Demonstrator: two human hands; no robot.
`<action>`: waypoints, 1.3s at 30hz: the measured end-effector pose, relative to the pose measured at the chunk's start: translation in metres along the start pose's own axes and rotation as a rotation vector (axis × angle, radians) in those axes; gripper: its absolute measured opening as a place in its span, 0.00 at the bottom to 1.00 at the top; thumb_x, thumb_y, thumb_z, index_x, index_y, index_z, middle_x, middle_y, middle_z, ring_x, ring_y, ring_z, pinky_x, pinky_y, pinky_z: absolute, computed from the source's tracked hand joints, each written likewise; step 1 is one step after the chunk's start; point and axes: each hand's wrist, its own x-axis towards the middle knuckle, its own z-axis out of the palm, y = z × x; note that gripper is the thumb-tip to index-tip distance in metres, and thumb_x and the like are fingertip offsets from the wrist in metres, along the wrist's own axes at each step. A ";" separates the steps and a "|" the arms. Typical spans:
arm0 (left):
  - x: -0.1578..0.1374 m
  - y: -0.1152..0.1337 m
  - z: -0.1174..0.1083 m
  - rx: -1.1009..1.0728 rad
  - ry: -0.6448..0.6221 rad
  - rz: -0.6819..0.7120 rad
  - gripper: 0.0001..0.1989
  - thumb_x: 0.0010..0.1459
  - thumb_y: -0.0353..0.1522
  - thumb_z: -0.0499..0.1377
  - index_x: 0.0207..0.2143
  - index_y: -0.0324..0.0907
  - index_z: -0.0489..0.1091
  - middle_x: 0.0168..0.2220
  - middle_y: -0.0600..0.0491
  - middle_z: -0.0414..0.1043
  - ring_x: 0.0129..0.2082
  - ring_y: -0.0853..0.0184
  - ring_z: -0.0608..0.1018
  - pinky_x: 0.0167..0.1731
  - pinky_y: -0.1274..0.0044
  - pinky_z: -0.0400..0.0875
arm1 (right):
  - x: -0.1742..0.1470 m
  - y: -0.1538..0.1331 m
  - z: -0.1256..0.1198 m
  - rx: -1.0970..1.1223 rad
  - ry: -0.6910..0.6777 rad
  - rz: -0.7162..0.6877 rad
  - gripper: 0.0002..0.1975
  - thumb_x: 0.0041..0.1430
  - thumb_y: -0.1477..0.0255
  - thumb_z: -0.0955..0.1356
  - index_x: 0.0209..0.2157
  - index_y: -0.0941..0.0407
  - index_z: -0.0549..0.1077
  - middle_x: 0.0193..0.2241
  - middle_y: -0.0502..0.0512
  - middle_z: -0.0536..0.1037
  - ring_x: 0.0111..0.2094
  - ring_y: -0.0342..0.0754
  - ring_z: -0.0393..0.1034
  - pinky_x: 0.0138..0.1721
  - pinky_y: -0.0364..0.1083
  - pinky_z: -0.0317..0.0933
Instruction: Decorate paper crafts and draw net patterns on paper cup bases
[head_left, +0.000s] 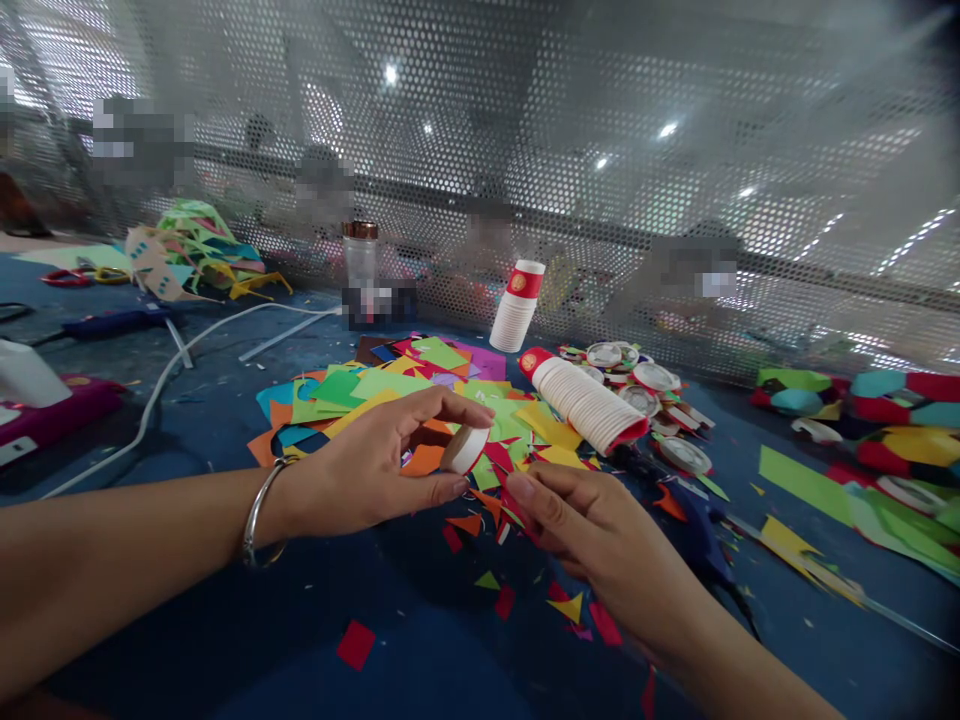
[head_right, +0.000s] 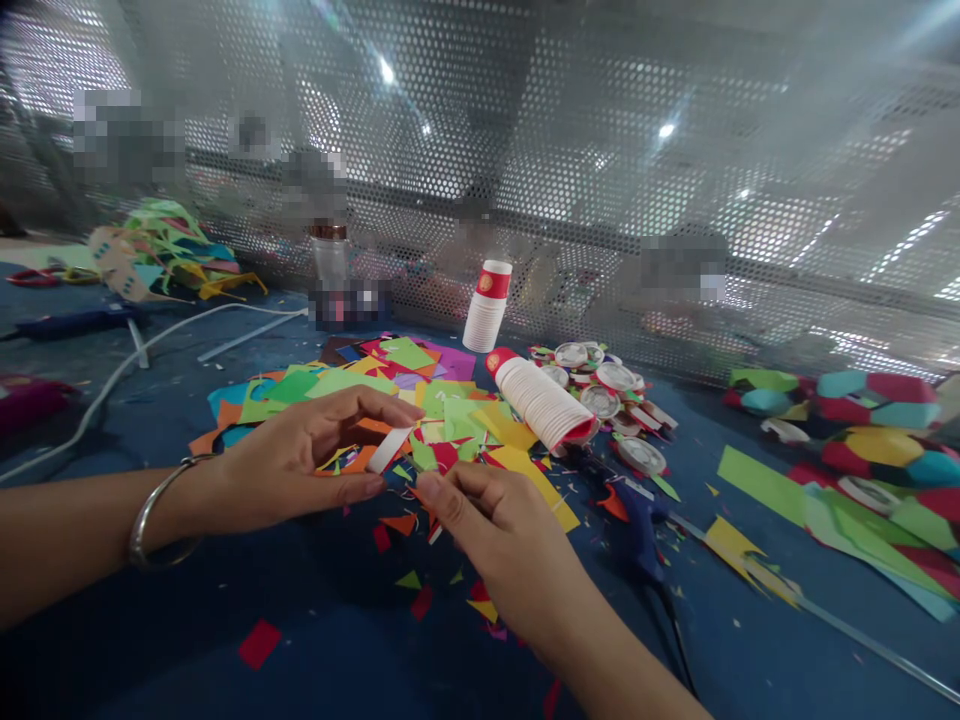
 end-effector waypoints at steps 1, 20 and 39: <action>0.000 0.000 0.000 -0.002 0.002 0.003 0.23 0.62 0.29 0.67 0.58 0.45 0.67 0.58 0.46 0.70 0.57 0.58 0.76 0.59 0.63 0.71 | 0.000 0.000 0.000 0.007 -0.001 0.008 0.27 0.67 0.46 0.65 0.25 0.52 0.58 0.22 0.42 0.51 0.21 0.40 0.43 0.17 0.41 0.38; -0.001 0.002 0.000 0.080 -0.045 0.088 0.22 0.63 0.25 0.62 0.58 0.49 0.69 0.62 0.48 0.69 0.64 0.57 0.72 0.64 0.60 0.68 | -0.002 -0.003 0.001 0.089 -0.024 0.044 0.29 0.65 0.44 0.66 0.24 0.52 0.61 0.18 0.39 0.49 0.19 0.40 0.39 0.17 0.43 0.34; 0.004 0.011 -0.003 0.236 -0.027 -0.213 0.09 0.63 0.38 0.61 0.40 0.44 0.78 0.36 0.55 0.78 0.35 0.66 0.77 0.35 0.76 0.69 | -0.002 -0.003 0.002 0.025 0.095 -0.048 0.28 0.65 0.45 0.67 0.25 0.53 0.61 0.21 0.40 0.51 0.21 0.40 0.41 0.21 0.44 0.39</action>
